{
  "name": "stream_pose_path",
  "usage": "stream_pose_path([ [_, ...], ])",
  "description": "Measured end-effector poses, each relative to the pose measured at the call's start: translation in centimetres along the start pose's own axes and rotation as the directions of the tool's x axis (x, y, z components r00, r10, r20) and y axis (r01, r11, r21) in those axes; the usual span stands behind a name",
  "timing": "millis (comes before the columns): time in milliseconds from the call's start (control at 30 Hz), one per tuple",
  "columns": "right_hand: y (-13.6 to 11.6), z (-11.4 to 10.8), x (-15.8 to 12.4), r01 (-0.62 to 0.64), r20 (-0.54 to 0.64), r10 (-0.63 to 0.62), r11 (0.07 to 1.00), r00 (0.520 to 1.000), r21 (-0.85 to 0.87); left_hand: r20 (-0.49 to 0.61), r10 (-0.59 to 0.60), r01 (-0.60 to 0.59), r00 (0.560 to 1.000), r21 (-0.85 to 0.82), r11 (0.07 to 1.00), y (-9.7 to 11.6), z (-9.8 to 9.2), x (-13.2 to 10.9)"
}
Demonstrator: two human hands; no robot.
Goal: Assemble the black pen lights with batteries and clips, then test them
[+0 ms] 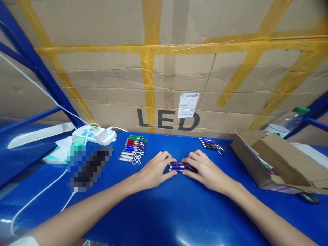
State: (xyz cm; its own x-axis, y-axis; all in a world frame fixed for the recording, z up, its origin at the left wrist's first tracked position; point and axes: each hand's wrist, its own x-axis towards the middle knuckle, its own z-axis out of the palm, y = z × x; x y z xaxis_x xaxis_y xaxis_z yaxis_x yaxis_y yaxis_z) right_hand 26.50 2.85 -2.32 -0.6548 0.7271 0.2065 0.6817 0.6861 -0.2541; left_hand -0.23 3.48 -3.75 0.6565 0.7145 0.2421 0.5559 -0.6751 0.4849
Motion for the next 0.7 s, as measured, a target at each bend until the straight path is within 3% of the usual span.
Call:
stream_pose_path([
  [167, -0.4, 0.1, 0.9, 0.047, -0.021, -0.050, 0.993, 0.999, -0.105, -0.039, -0.043, 0.042, 0.998, -0.030, 0.999, -0.4, 0.4, -0.1],
  [400, -0.9, 1.7, 0.9, 0.084, -0.154, -0.086, 0.996, 0.984, -0.018, 0.021, -0.038, 0.040, 0.999, -0.146, 0.989, -0.5, -0.7, 0.0],
  [700, -1.4, 1.5, 0.1, 0.092, -0.097, -0.094, 0.995, 0.991, -0.026, 0.034, -0.023, 0.028, 0.999, -0.125, 0.992, -0.7, -1.4, -0.2],
])
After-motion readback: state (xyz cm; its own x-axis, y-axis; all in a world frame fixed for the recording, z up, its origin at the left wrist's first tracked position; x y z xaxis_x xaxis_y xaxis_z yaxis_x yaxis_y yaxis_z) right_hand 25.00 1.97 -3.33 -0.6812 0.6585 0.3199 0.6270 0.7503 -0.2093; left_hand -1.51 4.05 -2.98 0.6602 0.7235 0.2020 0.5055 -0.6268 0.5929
